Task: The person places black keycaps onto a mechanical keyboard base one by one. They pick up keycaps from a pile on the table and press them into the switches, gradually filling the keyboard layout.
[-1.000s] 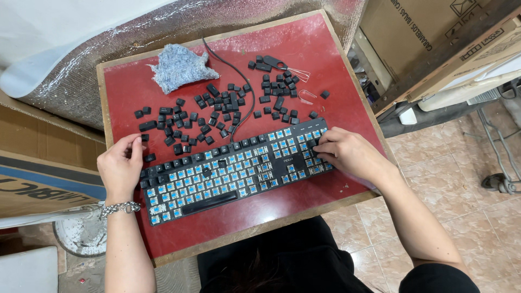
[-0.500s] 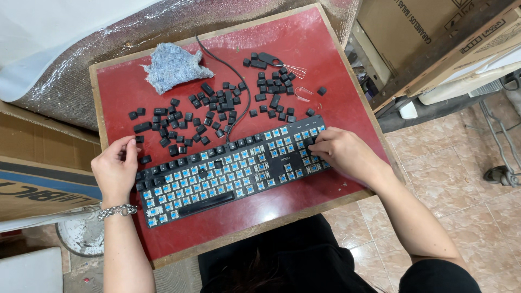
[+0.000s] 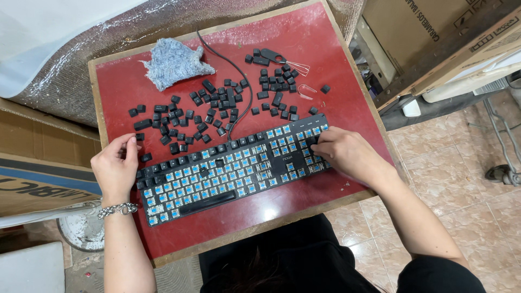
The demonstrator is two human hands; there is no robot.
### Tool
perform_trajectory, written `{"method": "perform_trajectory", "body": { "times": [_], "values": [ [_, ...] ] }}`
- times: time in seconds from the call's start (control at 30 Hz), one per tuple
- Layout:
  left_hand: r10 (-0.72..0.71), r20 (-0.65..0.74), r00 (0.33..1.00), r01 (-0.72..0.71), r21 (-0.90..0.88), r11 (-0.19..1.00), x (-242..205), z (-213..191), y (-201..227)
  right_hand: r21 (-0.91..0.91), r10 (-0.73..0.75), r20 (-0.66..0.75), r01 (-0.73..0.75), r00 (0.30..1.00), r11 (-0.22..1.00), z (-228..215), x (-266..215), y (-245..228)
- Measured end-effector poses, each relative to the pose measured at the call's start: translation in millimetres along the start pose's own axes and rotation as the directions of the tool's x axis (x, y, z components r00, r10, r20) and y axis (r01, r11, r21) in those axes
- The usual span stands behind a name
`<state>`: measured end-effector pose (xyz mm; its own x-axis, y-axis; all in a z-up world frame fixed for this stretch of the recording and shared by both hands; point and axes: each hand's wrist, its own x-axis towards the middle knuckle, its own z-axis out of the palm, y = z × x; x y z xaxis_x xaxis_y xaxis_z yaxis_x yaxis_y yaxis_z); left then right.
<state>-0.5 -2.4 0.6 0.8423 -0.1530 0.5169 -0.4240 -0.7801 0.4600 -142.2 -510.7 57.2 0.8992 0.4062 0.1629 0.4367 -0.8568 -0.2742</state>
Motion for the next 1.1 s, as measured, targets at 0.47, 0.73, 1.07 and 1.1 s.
{"method": "perform_trajectory", "body": {
  "times": [0.47, 0.73, 1.07, 1.1],
  "values": [
    [0.027, -0.020, 0.999, -0.026, 0.038, 0.999, 0, -2, 1, 0.081, -0.072, -0.045, 0.075, 0.996, 0.994, -10, -3, 9],
    [0.030, -0.025, 0.999, -0.029, 0.051, 0.998, -1, -1, -2, 0.037, -0.121, -0.052, 0.123, 0.991, 0.992, -20, -2, 10],
    [0.001, -0.038, 0.999, 0.000, 0.025, 1.000, -2, 1, -4, 0.032, -0.063, -0.036, 0.064, 0.997, 0.997, -35, 36, 11],
    [-0.031, -0.043, 0.999, 0.031, -0.005, 1.000, -1, 1, -6, 0.004, 0.032, -0.058, -0.032, 0.998, 0.999, -38, 46, 11]
  ]
}}
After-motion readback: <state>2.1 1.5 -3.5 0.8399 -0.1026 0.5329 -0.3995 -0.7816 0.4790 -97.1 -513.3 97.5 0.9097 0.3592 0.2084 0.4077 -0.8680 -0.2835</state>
